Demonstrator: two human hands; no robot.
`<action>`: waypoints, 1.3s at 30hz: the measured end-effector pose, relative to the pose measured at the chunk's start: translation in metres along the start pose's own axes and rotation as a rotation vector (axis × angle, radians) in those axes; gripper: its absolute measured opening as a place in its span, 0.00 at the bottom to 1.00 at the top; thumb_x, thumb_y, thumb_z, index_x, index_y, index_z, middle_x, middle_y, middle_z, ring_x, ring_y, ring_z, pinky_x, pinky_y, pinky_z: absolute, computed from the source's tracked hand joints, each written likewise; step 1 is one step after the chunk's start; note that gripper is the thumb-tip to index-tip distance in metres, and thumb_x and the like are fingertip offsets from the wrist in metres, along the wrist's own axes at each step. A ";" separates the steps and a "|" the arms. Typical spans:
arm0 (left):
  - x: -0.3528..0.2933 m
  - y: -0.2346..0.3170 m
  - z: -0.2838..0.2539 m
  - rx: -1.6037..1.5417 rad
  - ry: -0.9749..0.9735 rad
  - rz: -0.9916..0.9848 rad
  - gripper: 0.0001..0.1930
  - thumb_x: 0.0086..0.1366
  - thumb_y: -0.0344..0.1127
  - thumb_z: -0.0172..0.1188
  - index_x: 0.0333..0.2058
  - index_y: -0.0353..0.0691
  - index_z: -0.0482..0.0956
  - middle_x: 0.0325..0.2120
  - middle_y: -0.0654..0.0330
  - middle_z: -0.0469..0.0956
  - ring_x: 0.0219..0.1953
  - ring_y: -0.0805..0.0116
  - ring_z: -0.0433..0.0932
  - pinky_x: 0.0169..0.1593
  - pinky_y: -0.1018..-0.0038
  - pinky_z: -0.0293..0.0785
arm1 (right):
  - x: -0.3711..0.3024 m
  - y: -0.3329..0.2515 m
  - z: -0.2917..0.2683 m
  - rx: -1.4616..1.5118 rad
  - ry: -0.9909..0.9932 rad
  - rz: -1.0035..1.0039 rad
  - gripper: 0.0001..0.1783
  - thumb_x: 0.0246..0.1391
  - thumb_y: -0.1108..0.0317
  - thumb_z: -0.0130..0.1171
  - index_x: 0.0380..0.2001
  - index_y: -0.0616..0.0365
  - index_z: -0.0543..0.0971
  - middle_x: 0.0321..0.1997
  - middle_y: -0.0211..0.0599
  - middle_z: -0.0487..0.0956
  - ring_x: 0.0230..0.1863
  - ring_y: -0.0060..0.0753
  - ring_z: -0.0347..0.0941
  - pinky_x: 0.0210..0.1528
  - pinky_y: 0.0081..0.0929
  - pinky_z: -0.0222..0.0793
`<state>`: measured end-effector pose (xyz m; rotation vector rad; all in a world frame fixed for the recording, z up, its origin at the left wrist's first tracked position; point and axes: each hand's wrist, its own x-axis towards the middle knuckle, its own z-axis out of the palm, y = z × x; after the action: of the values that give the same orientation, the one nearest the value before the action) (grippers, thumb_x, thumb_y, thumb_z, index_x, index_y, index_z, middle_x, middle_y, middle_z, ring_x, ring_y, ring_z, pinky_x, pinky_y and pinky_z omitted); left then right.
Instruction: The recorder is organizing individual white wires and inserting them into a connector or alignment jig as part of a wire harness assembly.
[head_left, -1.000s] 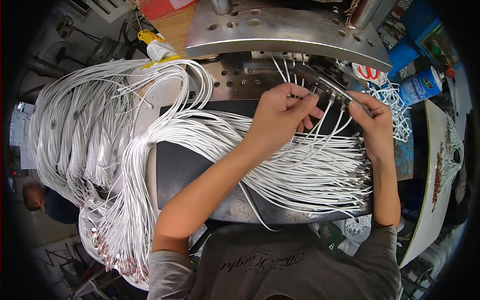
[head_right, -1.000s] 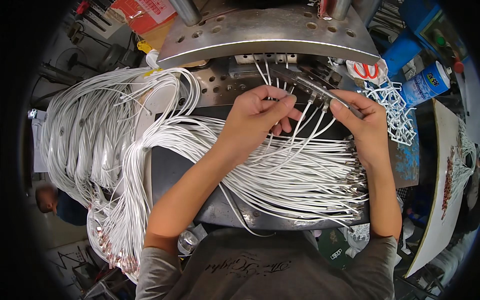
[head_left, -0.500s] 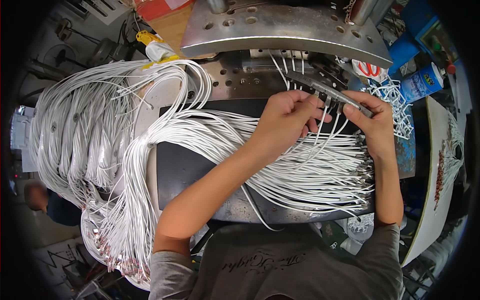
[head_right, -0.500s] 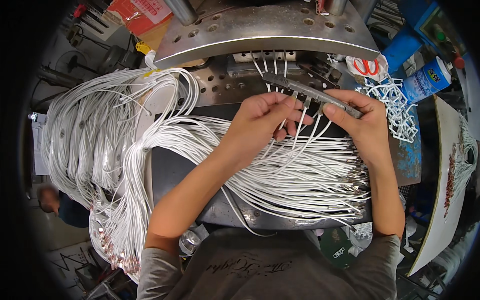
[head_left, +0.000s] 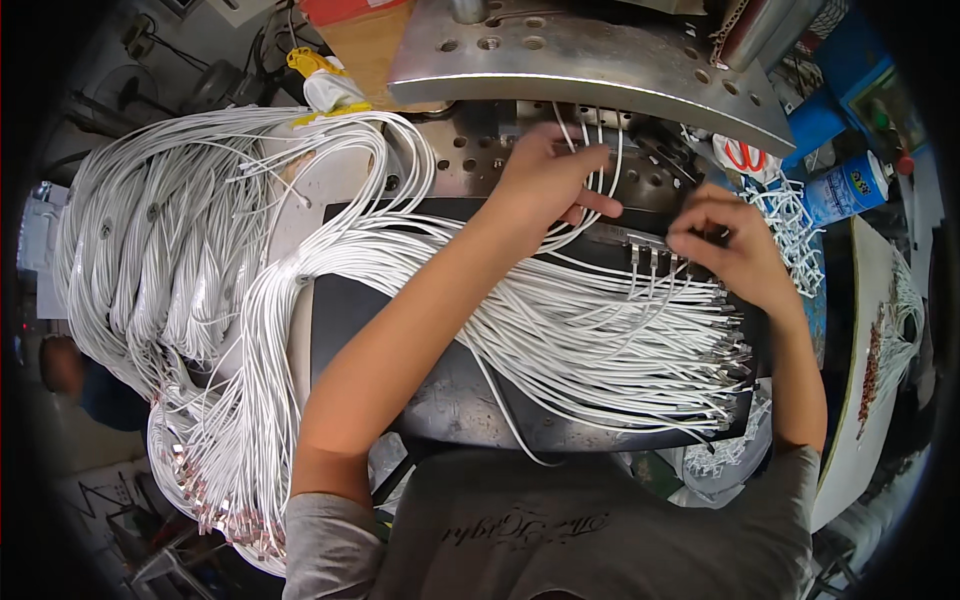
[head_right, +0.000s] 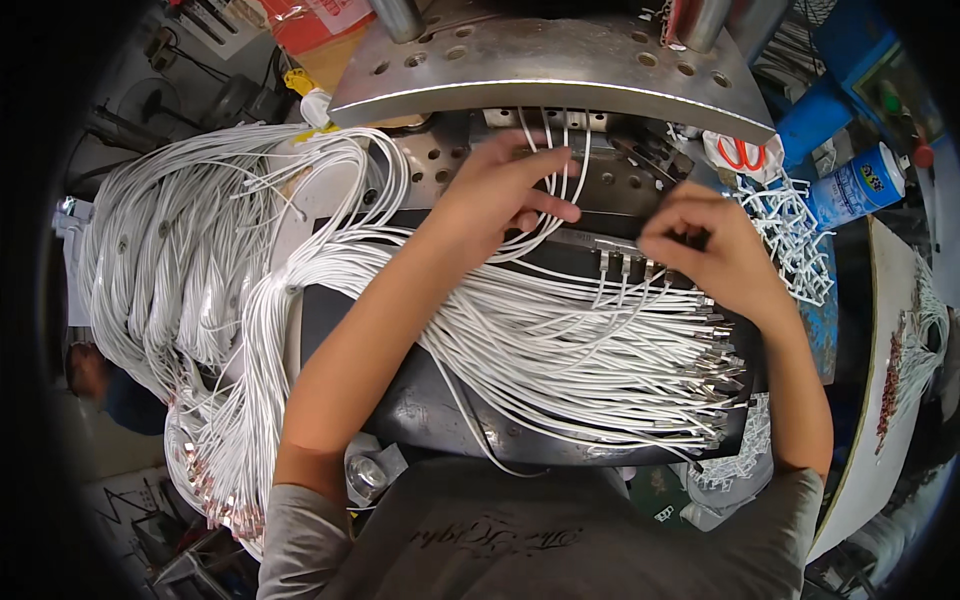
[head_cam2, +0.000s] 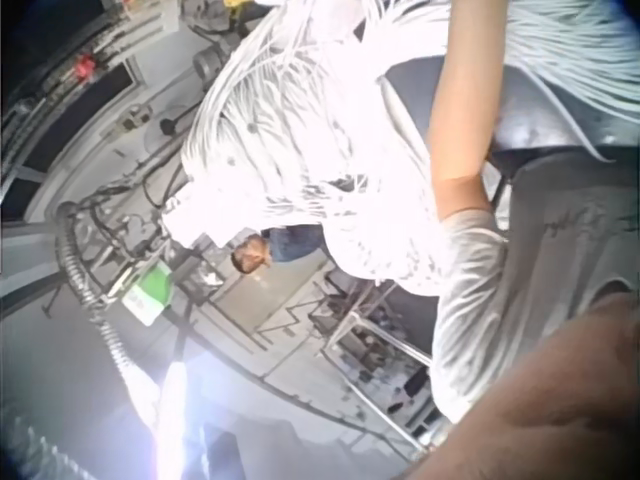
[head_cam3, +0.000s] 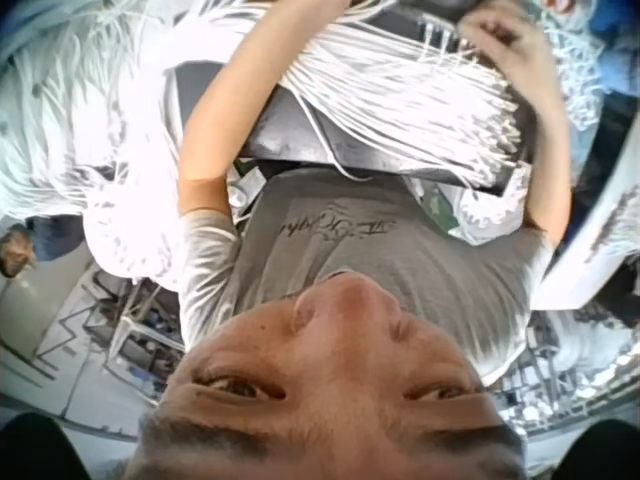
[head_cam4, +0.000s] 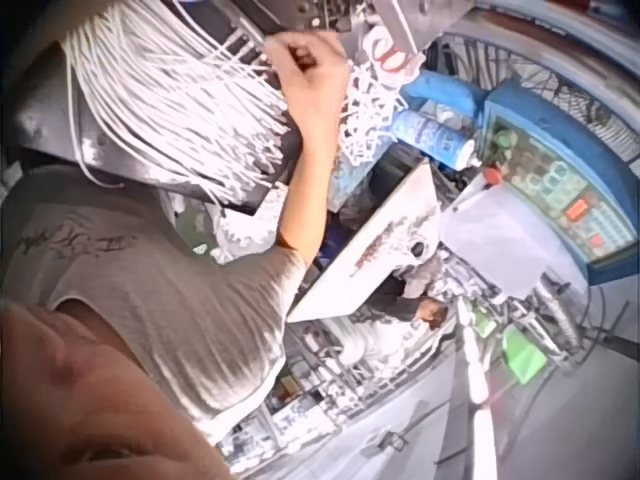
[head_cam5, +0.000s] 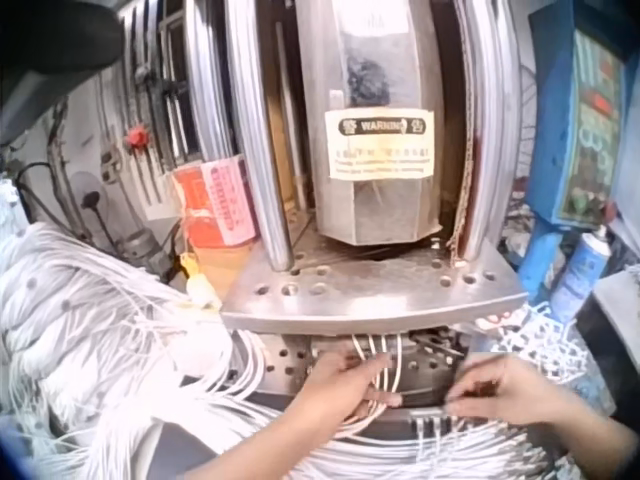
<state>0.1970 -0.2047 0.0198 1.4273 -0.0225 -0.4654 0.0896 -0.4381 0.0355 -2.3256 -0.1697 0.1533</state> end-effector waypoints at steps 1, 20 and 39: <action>0.005 -0.001 -0.002 -0.017 -0.077 -0.074 0.18 0.72 0.38 0.62 0.54 0.33 0.75 0.34 0.56 0.83 0.23 0.71 0.81 0.18 0.78 0.64 | 0.013 -0.006 0.003 -0.001 -0.004 -0.005 0.11 0.57 0.71 0.69 0.42 0.65 0.85 0.42 0.36 0.85 0.45 0.24 0.79 0.47 0.22 0.71; -0.005 -0.014 -0.019 0.241 -0.246 0.068 0.15 0.75 0.41 0.56 0.39 0.33 0.83 0.21 0.61 0.79 0.14 0.76 0.72 0.17 0.75 0.62 | 0.155 0.128 -0.003 -0.888 0.507 -0.324 0.30 0.66 0.51 0.57 0.65 0.55 0.71 0.63 0.41 0.77 0.63 0.42 0.72 0.65 0.38 0.70; -0.057 -0.024 -0.088 0.938 0.418 0.876 0.11 0.69 0.36 0.64 0.44 0.36 0.78 0.35 0.57 0.82 0.45 0.61 0.81 0.55 0.65 0.68 | 0.050 0.012 0.011 -0.622 0.412 -0.286 0.13 0.64 0.70 0.58 0.47 0.66 0.78 0.47 0.53 0.78 0.52 0.58 0.72 0.56 0.40 0.68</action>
<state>0.1629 -0.1050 -0.0023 2.2008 -0.5661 0.6678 0.1381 -0.4297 0.0161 -2.8436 -0.3801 -0.5973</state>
